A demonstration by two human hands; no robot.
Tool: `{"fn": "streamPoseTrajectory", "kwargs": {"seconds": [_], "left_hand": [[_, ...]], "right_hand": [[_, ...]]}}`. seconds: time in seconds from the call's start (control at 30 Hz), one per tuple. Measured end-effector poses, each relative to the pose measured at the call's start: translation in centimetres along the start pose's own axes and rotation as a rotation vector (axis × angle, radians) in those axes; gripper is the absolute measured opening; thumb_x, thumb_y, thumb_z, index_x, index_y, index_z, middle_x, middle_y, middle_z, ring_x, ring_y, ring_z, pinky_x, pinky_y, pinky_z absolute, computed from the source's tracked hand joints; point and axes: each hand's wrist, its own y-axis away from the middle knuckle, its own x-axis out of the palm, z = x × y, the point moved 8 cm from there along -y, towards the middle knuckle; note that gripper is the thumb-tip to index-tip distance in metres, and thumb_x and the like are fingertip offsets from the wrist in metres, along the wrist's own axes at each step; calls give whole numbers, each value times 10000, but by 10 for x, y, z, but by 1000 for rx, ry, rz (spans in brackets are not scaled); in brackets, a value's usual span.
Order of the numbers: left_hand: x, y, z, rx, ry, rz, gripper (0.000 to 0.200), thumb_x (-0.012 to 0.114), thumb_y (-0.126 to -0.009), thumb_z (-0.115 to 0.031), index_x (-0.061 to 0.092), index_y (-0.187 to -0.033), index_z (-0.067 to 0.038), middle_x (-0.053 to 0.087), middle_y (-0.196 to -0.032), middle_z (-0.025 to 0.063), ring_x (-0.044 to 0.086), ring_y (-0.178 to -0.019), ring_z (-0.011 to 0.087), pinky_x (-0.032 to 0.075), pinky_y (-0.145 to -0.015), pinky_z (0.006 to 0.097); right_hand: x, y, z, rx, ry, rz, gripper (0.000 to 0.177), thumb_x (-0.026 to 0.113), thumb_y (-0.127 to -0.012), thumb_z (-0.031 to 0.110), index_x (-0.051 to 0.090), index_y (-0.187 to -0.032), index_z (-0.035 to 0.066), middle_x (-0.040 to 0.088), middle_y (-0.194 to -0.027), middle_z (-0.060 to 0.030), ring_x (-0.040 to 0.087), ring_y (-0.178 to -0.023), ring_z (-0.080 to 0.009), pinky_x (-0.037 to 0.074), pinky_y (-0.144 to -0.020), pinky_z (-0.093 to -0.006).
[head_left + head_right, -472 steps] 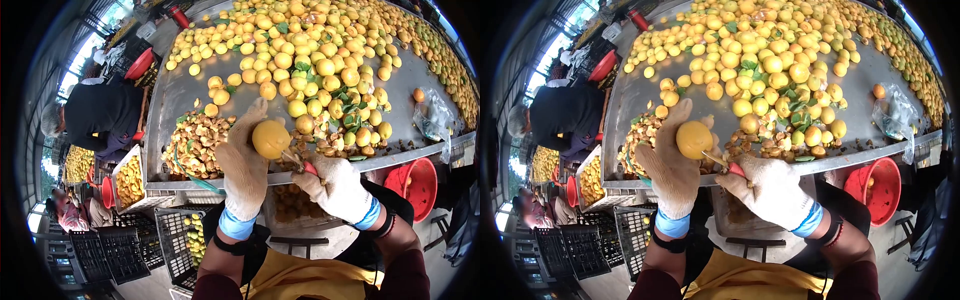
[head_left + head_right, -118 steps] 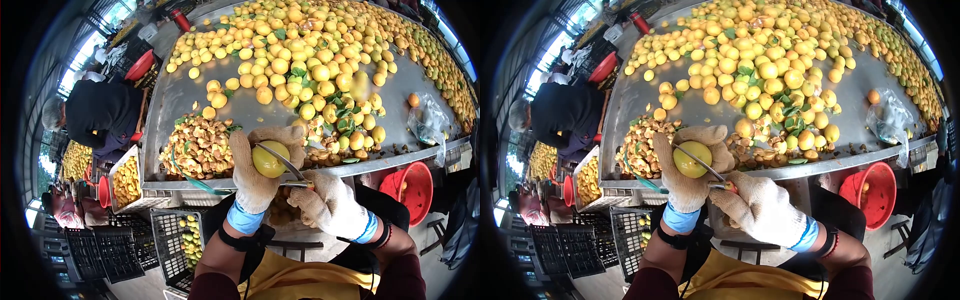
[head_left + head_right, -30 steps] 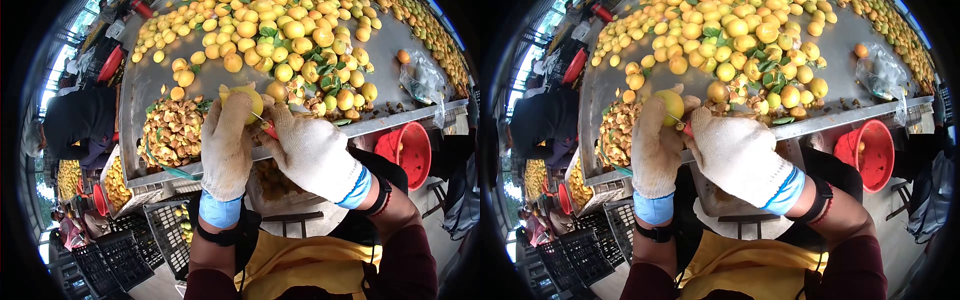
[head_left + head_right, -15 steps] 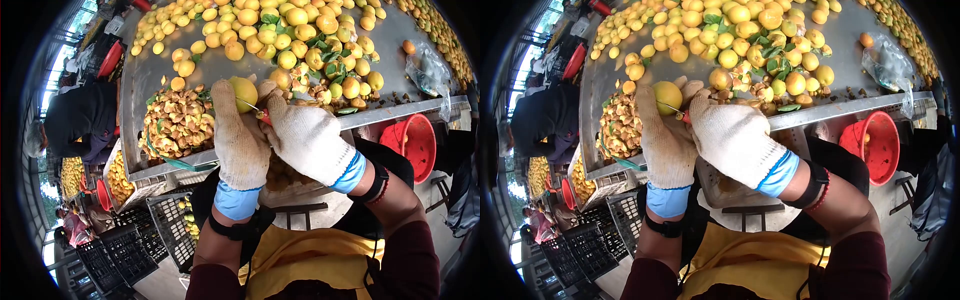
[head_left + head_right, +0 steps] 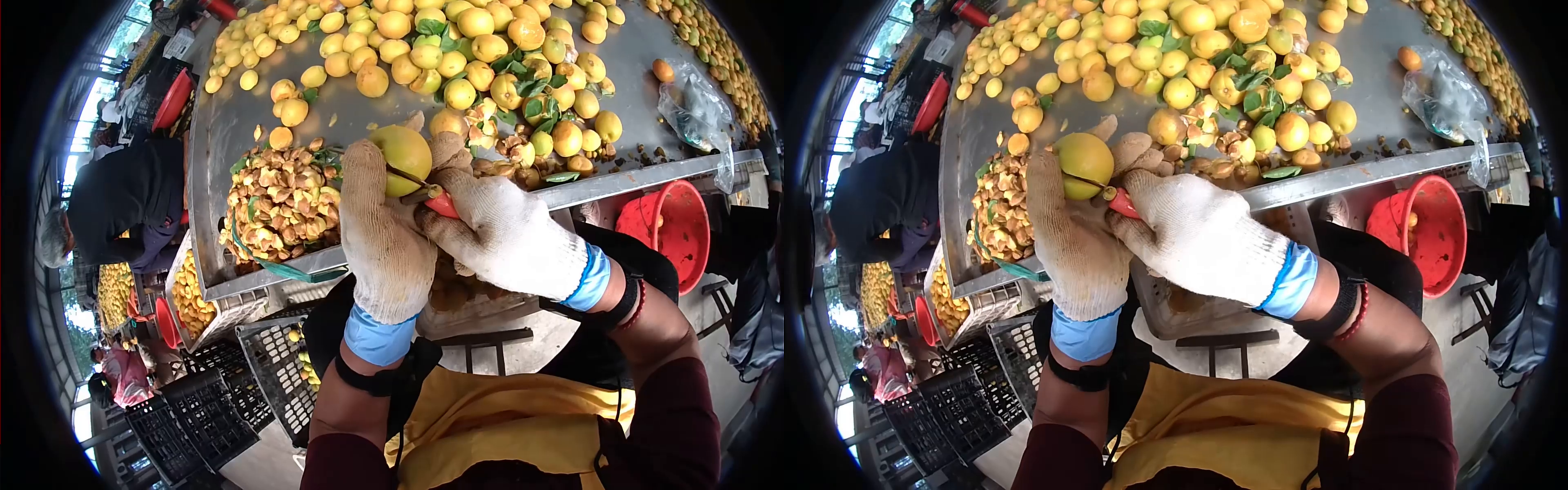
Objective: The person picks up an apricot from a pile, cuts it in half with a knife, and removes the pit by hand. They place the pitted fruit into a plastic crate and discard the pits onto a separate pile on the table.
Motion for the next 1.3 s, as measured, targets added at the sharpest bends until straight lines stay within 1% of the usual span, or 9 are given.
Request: {"fn": "streamPoseTrajectory", "kwargs": {"seconds": [0.13, 0.2, 0.23, 0.33, 0.47, 0.6, 0.77, 1.03, 1.3], "left_hand": [[5, -3, -5, 10, -6, 78, 520, 418, -1119, -387, 474, -1419, 35, 651, -1282, 203, 631, -1217, 310, 502, -1079, 478], [9, -5, -11, -53, 1, 66, 478, 434, -1104, -317, 479, -1411, 46, 649, -1290, 215, 652, -1180, 326, 512, -1061, 498], [9, -6, -14, -48, 2, 65, 478, 434, -1104, -317, 479, -1411, 46, 649, -1290, 215, 652, -1180, 326, 512, -1061, 498], [-8, -13, -29, 36, -95, -25, 494, 443, -1077, -314, 485, -1399, 58, 604, -1295, 285, 673, -1086, 346, 581, -949, 511], [-26, -17, -27, 5, -177, -24, 416, 451, -1064, -230, 527, -1380, 30, 629, -1244, 192, 667, -1020, 262, 590, -909, 451], [5, -8, -13, 248, -715, 4, 408, 611, -973, -54, 545, -1368, 24, 671, -1213, 176, 684, -1106, 259, 549, -961, 333], [12, 5, -15, 428, -1157, -20, 495, 666, -924, -84, 524, -1383, 34, 652, -1312, 231, 670, -1201, 319, 530, -1021, 374], [33, 8, -23, 582, -1169, 204, 522, 654, -875, -56, 524, -1377, 4, 667, -1268, 231, 706, -1095, 403, 589, -910, 439], [14, 8, -15, 320, -1285, 49, 495, 678, -846, -30, 562, -1327, -37, 677, -1234, 208, 717, -1059, 387, 595, -900, 414]], "right_hand": [[-7, -5, -1, 175, -260, 129, 287, 651, -978, 307, 635, -957, 21, 673, -744, -171, 705, -644, -330, 549, -562, -422], [2, -1, -1, 381, -636, 375, 256, 644, -1011, 186, 609, -1175, -7, 605, -672, -32, 613, -546, -105, 472, -488, -261], [-3, -3, -5, 297, -512, 319, 237, 633, -993, 242, 642, -980, 6, 678, -704, -102, 699, -584, -179, 542, -558, -312], [-28, -6, -13, 89, -186, 182, 214, 632, -992, 199, 637, -1009, -14, 656, -667, -80, 683, -544, -155, 524, -506, -313], [-62, -14, -21, 307, -678, -94, 279, 684, -972, 263, 669, -1114, 24, 637, -709, 2, 460, -457, -36, 381, -421, -215], [-40, -25, -2, 209, -382, 24, 423, 752, -927, 316, 663, -1213, 16, 723, -876, -90, 692, -845, -178, 548, -768, -322], [-26, -20, -18, 309, -621, 68, 389, 690, -967, 350, 647, -1112, -9, 657, -734, -41, 567, -528, -84, 460, -477, -240], [-23, -16, -21, 455, -691, 156, 340, 692, -977, 361, 646, -1108, 51, 630, -743, -4, 528, -455, -60, 417, -379, -209], [-18, -12, -23, 479, -680, 121, 340, 686, -994, 340, 627, -1182, 64, 670, -797, -10, 536, -414, -71, 415, -354, -195]]}}
